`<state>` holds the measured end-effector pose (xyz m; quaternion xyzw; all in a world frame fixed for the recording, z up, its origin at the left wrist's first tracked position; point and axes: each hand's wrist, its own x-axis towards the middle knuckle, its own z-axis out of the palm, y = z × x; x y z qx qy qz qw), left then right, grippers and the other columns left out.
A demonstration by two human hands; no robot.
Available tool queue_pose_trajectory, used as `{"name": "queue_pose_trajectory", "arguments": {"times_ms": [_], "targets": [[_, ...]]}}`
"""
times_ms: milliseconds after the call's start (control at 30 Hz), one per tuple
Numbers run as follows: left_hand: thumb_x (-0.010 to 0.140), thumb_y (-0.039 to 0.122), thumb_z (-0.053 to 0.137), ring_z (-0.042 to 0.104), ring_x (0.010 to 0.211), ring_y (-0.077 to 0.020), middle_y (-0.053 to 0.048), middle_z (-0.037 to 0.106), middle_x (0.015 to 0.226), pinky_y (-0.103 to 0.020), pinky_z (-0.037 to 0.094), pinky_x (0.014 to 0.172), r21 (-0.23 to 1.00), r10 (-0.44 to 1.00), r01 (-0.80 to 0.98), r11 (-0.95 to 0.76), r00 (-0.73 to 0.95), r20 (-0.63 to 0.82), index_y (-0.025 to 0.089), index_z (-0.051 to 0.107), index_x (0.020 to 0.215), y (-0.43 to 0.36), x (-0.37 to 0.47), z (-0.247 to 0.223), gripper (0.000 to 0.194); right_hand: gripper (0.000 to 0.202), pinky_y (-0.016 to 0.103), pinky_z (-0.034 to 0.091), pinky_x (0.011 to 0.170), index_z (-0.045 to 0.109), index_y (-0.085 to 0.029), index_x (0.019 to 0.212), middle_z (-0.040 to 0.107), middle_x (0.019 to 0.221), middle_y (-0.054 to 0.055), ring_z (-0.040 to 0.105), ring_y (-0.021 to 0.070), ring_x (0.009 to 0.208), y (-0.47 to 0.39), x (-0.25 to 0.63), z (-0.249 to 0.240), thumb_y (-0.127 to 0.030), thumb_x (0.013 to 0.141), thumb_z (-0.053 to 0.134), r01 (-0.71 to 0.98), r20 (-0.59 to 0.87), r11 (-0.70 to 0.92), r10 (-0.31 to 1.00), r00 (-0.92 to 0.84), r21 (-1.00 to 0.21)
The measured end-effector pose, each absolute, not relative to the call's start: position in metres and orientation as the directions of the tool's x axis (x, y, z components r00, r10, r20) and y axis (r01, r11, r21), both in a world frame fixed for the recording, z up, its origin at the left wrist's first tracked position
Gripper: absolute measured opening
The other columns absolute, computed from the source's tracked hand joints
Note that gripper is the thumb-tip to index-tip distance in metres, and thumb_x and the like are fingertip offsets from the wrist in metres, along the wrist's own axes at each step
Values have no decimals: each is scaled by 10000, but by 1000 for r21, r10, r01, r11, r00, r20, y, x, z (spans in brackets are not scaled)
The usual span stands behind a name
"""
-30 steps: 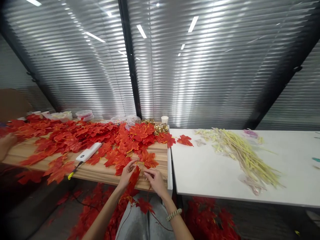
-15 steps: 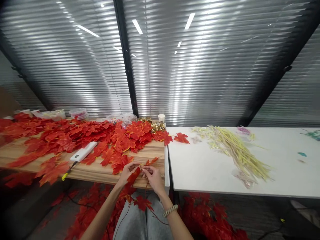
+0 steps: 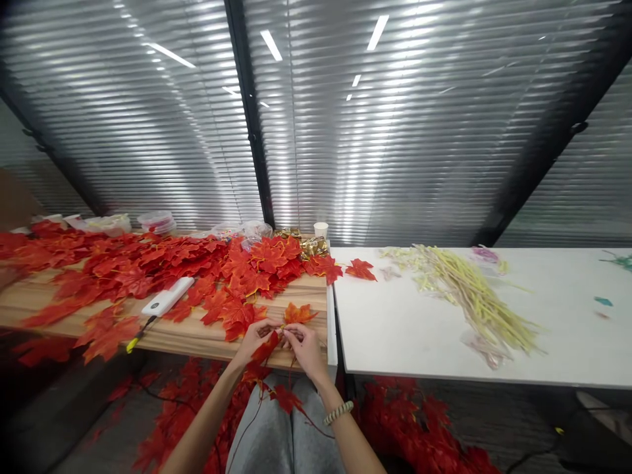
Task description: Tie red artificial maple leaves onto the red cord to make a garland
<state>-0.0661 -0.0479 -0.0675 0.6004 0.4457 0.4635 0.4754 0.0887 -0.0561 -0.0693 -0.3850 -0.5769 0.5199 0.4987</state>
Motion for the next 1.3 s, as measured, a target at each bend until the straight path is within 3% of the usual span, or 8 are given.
{"name": "queue_pose_trajectory", "arguments": {"times_ms": [1300], "targets": [[717,401,621,572,692,-164,-72,624,769,-257,443,649,971,962,128,-201,213,171,102,656,846,-47,-66,-73,328,258,243,439,525,562,-150,781,621,613,30,588,150,537,-58,88,-68,-406,780,537,-35,171,167,965,-201,-985]]}}
